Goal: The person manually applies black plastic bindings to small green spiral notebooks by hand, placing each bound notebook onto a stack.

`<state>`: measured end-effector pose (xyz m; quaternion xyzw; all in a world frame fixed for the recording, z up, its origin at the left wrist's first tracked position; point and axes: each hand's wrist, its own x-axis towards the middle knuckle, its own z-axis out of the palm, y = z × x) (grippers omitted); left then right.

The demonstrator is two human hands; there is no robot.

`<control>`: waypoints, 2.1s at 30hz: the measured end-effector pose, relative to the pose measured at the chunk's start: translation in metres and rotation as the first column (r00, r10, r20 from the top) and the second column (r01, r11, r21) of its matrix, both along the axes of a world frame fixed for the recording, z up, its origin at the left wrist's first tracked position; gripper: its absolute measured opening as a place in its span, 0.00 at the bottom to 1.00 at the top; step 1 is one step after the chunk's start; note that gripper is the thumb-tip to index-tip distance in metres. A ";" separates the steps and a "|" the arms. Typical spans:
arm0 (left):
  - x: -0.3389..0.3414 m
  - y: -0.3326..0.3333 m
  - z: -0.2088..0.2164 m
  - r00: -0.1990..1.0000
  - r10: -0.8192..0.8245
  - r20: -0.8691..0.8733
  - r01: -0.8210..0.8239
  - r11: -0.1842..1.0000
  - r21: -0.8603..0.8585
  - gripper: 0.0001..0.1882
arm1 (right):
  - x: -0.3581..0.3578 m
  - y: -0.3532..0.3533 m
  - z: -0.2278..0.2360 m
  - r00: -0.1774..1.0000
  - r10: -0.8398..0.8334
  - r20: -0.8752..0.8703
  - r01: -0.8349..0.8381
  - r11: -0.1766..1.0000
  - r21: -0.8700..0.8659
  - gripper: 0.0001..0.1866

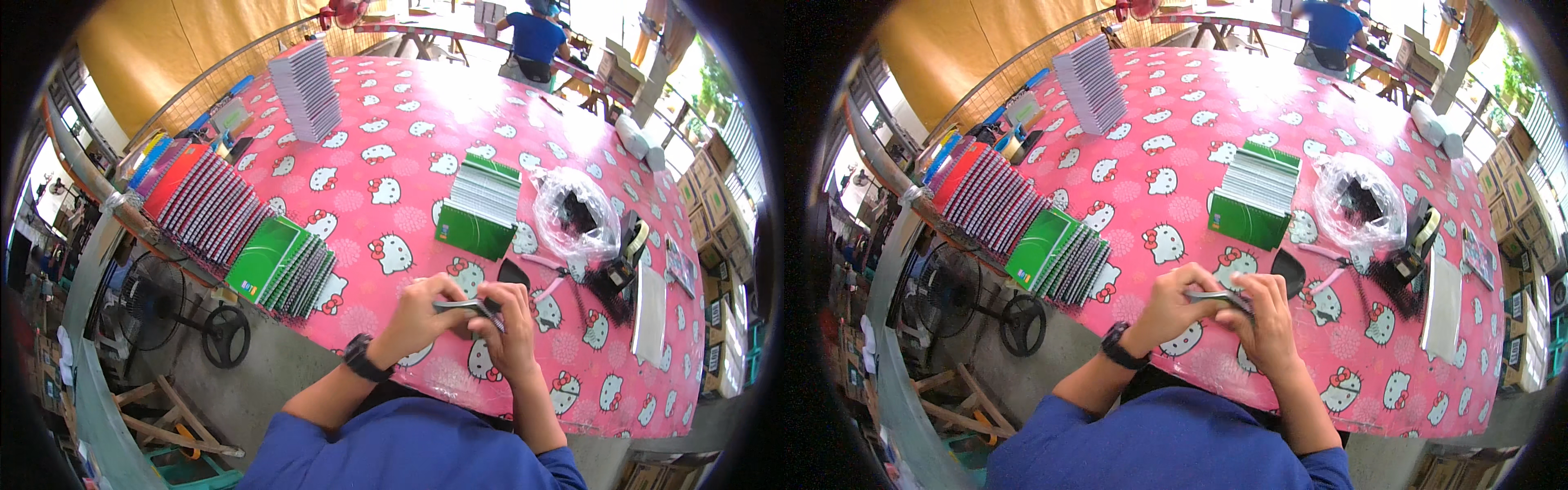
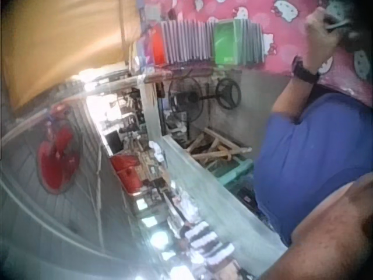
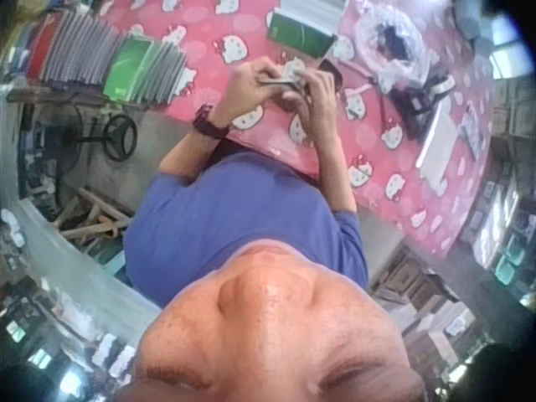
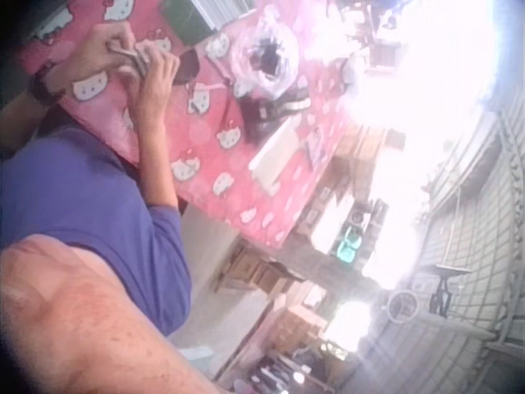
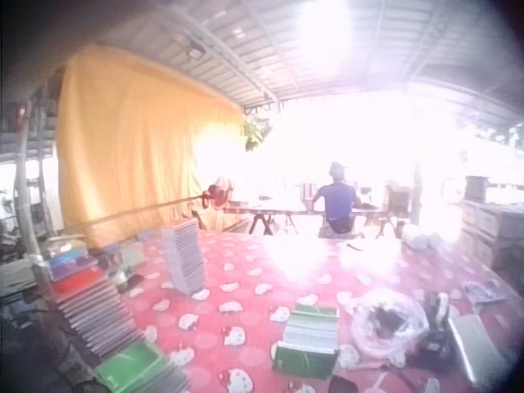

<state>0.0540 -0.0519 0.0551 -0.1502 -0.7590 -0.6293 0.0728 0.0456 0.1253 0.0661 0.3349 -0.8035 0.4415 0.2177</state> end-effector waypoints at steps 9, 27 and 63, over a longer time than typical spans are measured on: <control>0.034 -0.166 0.111 0.634 0.514 -0.577 -0.772 0.449 -0.449 0.15 | -0.031 0.067 -0.035 0.944 -0.213 0.252 0.223 0.975 -0.012 0.12; -0.030 -0.201 0.044 0.978 0.127 -0.166 -0.203 0.403 -0.892 0.19 | -0.048 0.069 -0.092 0.870 -0.456 0.190 0.462 0.887 0.013 0.06; -0.122 0.027 0.005 0.986 -0.030 -0.165 -0.040 0.914 -0.403 0.08 | -0.063 0.171 -0.089 0.587 -0.799 0.130 0.799 0.598 0.066 0.07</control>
